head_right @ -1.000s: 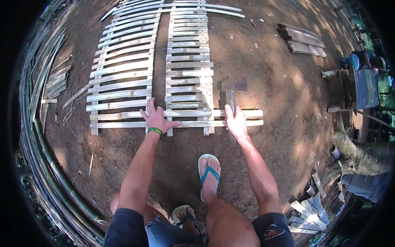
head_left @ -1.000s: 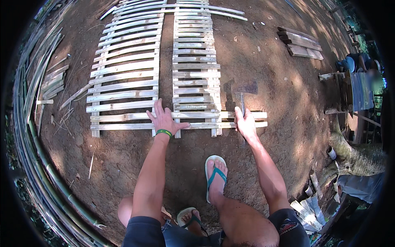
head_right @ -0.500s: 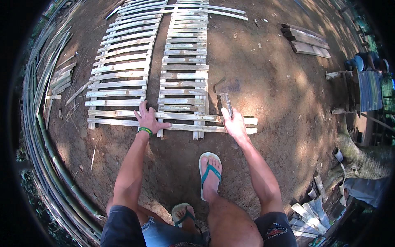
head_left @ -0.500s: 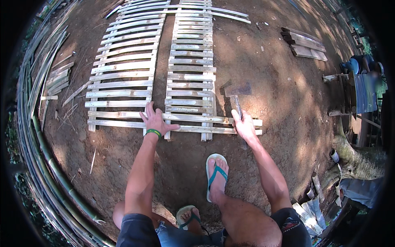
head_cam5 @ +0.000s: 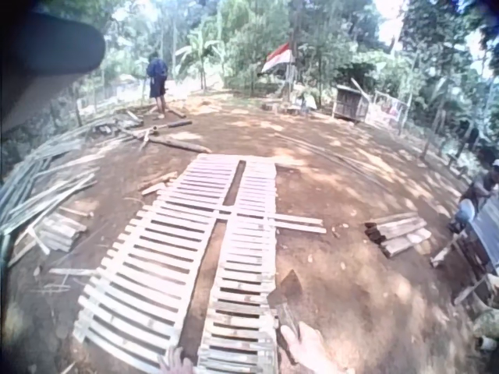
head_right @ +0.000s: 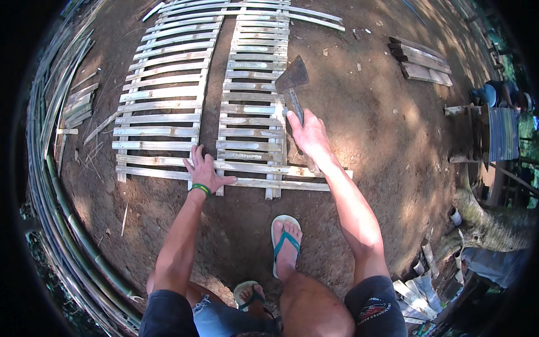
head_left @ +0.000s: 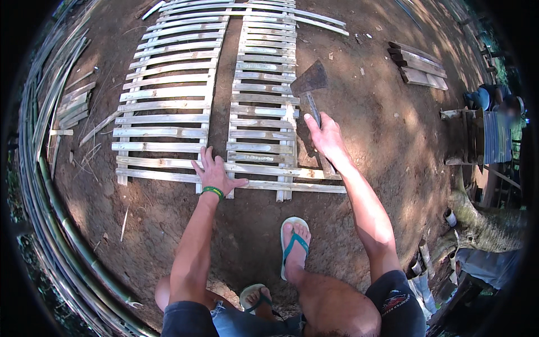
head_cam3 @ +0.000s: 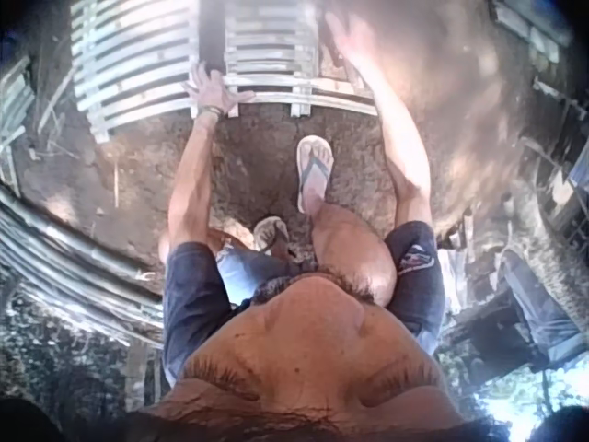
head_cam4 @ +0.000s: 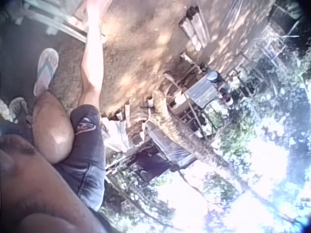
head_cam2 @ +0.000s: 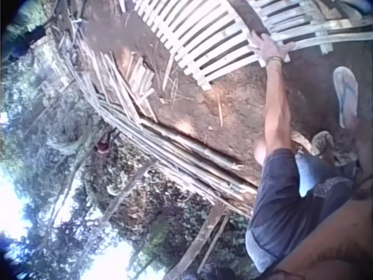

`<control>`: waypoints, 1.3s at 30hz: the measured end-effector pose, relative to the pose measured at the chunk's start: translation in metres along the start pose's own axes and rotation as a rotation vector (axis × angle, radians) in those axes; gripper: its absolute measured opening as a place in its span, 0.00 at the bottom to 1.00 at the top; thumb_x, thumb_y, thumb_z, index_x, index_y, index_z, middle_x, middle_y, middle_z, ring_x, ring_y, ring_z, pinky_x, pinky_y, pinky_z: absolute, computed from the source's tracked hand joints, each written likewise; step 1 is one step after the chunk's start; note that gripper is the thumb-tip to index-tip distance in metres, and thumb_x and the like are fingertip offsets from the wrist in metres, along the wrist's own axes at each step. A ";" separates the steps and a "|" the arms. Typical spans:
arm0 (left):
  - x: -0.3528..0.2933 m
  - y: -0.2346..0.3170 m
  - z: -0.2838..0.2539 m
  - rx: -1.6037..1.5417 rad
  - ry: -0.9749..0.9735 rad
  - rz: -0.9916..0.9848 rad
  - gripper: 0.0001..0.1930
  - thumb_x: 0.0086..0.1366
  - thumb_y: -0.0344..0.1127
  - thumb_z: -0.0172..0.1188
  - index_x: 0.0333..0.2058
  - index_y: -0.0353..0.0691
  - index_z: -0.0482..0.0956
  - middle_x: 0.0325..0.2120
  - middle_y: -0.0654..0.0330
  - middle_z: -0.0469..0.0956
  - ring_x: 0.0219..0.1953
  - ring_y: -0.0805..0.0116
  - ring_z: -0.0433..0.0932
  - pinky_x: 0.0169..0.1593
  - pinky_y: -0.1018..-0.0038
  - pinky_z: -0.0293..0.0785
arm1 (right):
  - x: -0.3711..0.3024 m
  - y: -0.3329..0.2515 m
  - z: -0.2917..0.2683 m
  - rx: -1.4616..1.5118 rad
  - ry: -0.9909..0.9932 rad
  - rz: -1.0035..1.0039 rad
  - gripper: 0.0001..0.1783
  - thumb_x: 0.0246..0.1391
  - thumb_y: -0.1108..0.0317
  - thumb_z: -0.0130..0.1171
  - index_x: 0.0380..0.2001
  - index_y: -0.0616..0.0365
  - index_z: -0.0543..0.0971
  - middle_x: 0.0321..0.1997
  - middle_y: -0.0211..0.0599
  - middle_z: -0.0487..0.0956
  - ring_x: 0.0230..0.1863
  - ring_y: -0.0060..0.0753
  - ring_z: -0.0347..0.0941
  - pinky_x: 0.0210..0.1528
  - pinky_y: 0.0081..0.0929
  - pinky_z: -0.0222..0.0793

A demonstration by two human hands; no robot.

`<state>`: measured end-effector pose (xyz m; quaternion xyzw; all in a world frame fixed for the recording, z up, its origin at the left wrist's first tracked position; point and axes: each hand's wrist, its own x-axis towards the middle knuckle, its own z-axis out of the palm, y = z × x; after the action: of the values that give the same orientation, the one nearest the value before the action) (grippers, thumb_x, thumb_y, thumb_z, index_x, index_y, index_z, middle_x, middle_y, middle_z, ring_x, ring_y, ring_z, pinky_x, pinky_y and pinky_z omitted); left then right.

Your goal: The person is weaving thin bamboo strips into a lattice structure on the ground. They use a small axe to tap the strips into place and adjust the alignment of the weave.

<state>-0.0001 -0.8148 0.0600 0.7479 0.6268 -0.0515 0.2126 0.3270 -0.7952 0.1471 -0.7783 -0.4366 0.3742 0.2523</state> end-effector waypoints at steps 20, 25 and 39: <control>0.007 -0.003 -0.001 0.049 -0.095 -0.020 0.59 0.39 0.75 0.74 0.61 0.38 0.65 0.77 0.40 0.39 0.79 0.40 0.26 0.71 0.26 0.25 | -0.017 -0.023 0.000 -0.097 -0.123 0.215 0.25 0.70 0.50 0.54 0.45 0.68 0.76 0.31 0.60 0.83 0.38 0.65 0.82 0.43 0.52 0.76; 0.010 0.002 -0.001 0.058 -0.114 -0.008 0.58 0.39 0.75 0.73 0.61 0.38 0.67 0.77 0.41 0.39 0.79 0.40 0.27 0.72 0.26 0.25 | -0.011 0.021 0.014 -0.315 0.096 -0.058 0.27 0.70 0.51 0.53 0.49 0.69 0.76 0.35 0.62 0.83 0.41 0.68 0.82 0.45 0.54 0.76; 0.010 0.004 -0.007 0.058 -0.179 -0.041 0.62 0.39 0.77 0.72 0.65 0.38 0.64 0.78 0.44 0.38 0.79 0.41 0.24 0.72 0.27 0.23 | -0.017 0.086 0.005 -0.479 -0.124 0.102 0.30 0.70 0.46 0.52 0.47 0.71 0.75 0.30 0.62 0.83 0.38 0.66 0.83 0.44 0.54 0.78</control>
<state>0.0041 -0.8037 0.0635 0.7331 0.6187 -0.1405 0.2448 0.3591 -0.8518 0.0882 -0.8124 -0.4876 0.3195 0.0143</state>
